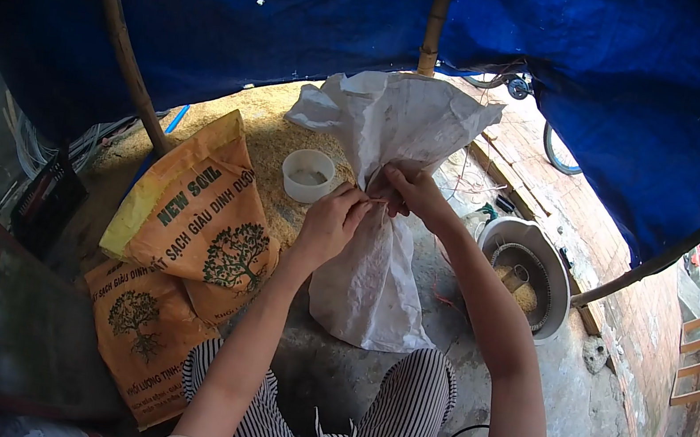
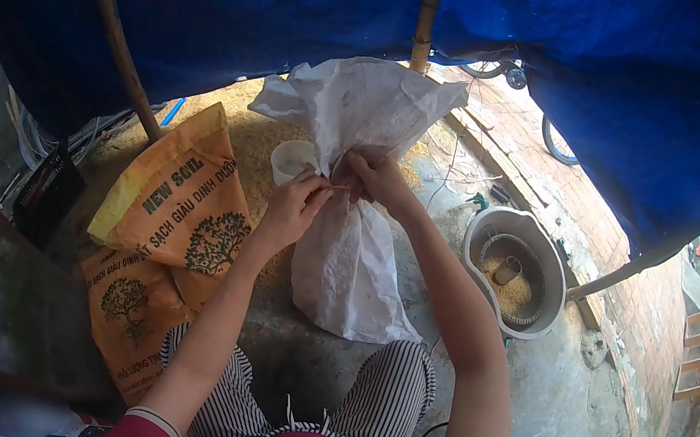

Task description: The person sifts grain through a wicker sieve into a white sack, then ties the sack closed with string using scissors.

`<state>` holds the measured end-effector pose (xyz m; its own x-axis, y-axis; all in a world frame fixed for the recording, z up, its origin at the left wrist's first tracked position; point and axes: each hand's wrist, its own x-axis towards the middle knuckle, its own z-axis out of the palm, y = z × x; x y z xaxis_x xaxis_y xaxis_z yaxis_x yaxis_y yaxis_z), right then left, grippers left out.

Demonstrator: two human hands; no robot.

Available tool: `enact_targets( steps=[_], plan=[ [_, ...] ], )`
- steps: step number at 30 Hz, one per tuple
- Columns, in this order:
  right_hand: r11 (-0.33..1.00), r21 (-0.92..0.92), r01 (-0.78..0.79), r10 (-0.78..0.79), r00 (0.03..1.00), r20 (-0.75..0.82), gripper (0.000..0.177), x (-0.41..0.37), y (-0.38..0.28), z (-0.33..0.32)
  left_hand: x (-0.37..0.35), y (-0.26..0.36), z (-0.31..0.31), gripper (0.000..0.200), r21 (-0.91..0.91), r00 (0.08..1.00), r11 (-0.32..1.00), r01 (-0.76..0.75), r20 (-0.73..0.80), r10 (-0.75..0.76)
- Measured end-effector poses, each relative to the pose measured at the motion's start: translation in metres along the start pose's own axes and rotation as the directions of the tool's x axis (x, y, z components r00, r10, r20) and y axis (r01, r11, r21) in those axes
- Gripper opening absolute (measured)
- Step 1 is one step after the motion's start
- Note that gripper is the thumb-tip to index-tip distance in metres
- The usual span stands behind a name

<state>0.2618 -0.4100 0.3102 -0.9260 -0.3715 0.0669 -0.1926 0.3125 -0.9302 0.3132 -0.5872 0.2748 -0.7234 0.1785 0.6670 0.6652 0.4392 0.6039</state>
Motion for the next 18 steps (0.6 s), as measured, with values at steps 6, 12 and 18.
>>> enact_targets(
  steps=[6,12,18],
  plan=[
    [0.997,-0.057,-0.043,0.045,0.998,0.037,0.035,-0.004,-0.009,-0.001,0.002,0.003,-0.009,0.017,-0.071,0.983,0.997,0.005,0.184,0.008],
    [0.993,-0.122,0.004,0.021,0.980,0.200,0.038,-0.003,-0.018,-0.011,0.002,0.005,-0.019,0.017,-0.118,0.972,0.992,0.042,0.235,-0.013],
    [0.976,-0.202,-0.084,0.137,0.955,0.264,0.043,-0.003,-0.024,-0.004,0.003,0.004,-0.035,0.018,-0.127,0.850,0.968,0.217,0.513,-0.123]
  ],
)
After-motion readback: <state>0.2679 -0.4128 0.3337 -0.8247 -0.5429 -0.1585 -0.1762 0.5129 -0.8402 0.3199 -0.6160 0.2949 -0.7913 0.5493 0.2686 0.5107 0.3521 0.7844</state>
